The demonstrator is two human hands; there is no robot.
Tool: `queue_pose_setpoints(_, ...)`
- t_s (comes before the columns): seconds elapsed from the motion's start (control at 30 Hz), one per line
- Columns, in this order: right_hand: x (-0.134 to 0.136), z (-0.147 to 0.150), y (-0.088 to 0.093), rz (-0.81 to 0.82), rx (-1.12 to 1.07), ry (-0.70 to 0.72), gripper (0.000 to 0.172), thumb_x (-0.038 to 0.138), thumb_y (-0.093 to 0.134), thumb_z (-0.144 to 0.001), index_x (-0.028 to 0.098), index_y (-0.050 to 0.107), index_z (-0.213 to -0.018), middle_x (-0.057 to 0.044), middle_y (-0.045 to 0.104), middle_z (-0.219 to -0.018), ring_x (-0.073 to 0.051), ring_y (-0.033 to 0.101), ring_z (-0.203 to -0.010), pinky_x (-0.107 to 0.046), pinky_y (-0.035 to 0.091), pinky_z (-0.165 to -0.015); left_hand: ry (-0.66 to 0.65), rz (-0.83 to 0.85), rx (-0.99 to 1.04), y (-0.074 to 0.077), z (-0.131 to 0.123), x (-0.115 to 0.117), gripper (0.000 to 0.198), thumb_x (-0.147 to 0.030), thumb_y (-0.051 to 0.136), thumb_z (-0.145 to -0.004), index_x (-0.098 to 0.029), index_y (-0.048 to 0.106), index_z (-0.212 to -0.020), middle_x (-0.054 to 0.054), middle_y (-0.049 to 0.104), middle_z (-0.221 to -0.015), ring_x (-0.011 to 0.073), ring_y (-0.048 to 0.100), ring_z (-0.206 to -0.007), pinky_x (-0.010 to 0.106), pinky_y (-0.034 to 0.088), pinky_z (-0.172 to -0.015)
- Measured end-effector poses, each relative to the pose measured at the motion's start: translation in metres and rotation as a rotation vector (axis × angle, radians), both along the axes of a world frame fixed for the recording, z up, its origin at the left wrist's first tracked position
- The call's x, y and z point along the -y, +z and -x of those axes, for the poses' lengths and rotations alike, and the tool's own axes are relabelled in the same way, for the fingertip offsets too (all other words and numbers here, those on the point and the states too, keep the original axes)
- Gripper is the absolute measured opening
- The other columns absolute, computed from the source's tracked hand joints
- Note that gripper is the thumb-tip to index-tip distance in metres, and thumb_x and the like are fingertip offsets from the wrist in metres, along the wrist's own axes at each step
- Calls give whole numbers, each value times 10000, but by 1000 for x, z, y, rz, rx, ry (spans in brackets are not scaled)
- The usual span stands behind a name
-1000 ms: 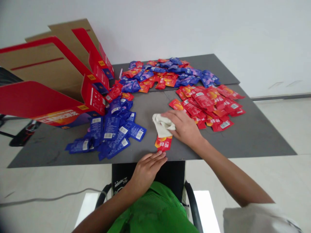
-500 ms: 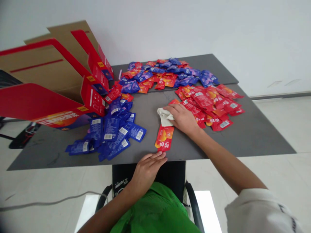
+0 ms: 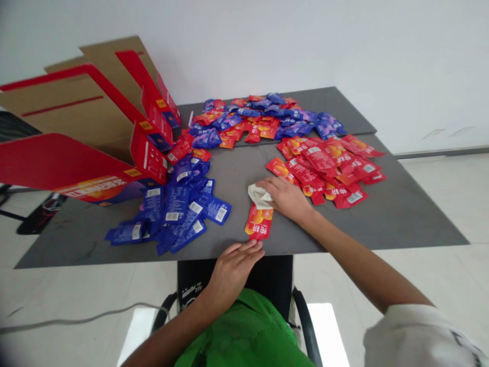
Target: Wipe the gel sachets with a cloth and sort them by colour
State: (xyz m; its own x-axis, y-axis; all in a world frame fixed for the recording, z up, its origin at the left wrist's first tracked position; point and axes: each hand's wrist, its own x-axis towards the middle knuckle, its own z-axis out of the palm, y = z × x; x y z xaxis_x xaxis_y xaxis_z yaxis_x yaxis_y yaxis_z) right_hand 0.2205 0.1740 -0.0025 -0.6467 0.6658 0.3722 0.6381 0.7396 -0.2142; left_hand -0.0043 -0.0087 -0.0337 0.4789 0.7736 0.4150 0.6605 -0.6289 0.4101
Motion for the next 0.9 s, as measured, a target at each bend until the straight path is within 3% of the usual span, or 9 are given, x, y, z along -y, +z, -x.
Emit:
queue_pose_setpoints(0.1, -12, -12, 13, -94, -105, -133, 426, 294, 652, -1021, 196, 662, -1436, -165, 727, -1367, -332, 692, -1246, -501, 586, -1068, 2, 39, -28, 10, -1, -5, 174, -209, 609, -1108, -198, 737, -1225, 38, 811, -1295, 180, 759, -1227, 353, 570, -1031)
queue_pose_setpoints(0.2, 8, -24, 23, -159, -290, -270, 437, 384, 675, -1024, 239, 667, -1437, -145, 730, -1373, -329, 690, -1265, -507, 569, -1092, 89, 110, -36, 25, -8, -14, 184, -309, 677, -1084, -223, 711, -1243, 36, 828, -1191, 198, 776, -1112, 403, 555, -1014)
queue_pose_setpoints(0.27, 27, -32, 25, -143, -365, -333, 419, 440, 691, -1015, 259, 696, -1392, -133, 750, -1340, -330, 708, -1234, -515, 568, -1087, 203, 107, -74, 31, -16, -20, 292, -366, 690, -1072, -226, 676, -1328, 79, 794, -1234, 246, 739, -1154, 445, 548, -1012)
queue_pose_setpoints(0.43, 60, -44, 11, -99, -510, -538, 384, 514, 721, -975, 251, 764, -1251, -135, 793, -1196, -354, 757, -1096, -523, 601, -990, 374, 90, -209, 29, -38, -31, 639, -491, 721, -1026, -150, 532, -1532, 167, 662, -1417, 320, 648, -1225, 457, 579, -948)
queue_pose_setpoints(0.6, 67, -48, -5, -1, -592, -607, 422, 542, 719, -968, 239, 776, -1256, -148, 793, -1183, -357, 765, -1051, -507, 605, -944, 460, 166, -311, 38, -51, -45, 800, -658, 721, -968, -83, 562, -1501, 176, 674, -1317, 313, 655, -1137, 447, 596, -944)
queue_pose_setpoints(0.7, 67, -50, -8, 8, -605, -603, 483, 568, 704, -971, 185, 773, -1259, -149, 789, -1190, -332, 754, -1071, -490, 589, -974, 477, 255, -394, 58, -57, -55, 709, -641, 761, -948, -89, 663, -1380, 166, 687, -1227, 315, 662, -1121, 430, 609, -943)
queue_pose_setpoints(0.8, 67, -51, -8, 52, -606, -610, 493, 584, 700, -973, 191, 773, -1262, -148, 785, -1207, -322, 745, -1087, -467, 575, -982, 460, 378, -452, 81, -61, -64, 469, -454, 753, -995, -82, 725, -1280, 182, 709, -1201, 320, 695, -1106, 400, 630, -883)
queue_pose_setpoints(0.9, 67, -52, -8, 94, -609, -632, 520, 623, 699, -960, 204, 781, -1257, -143, 785, -1196, -331, 743, -1081, -462, 574, -963, 418, 503, -448, 98, -60, -68, 277, -281, 630, -1041, -86, 773, -1176, 173, 760, -1120, 298, 760, -994, 365, 632, -772)
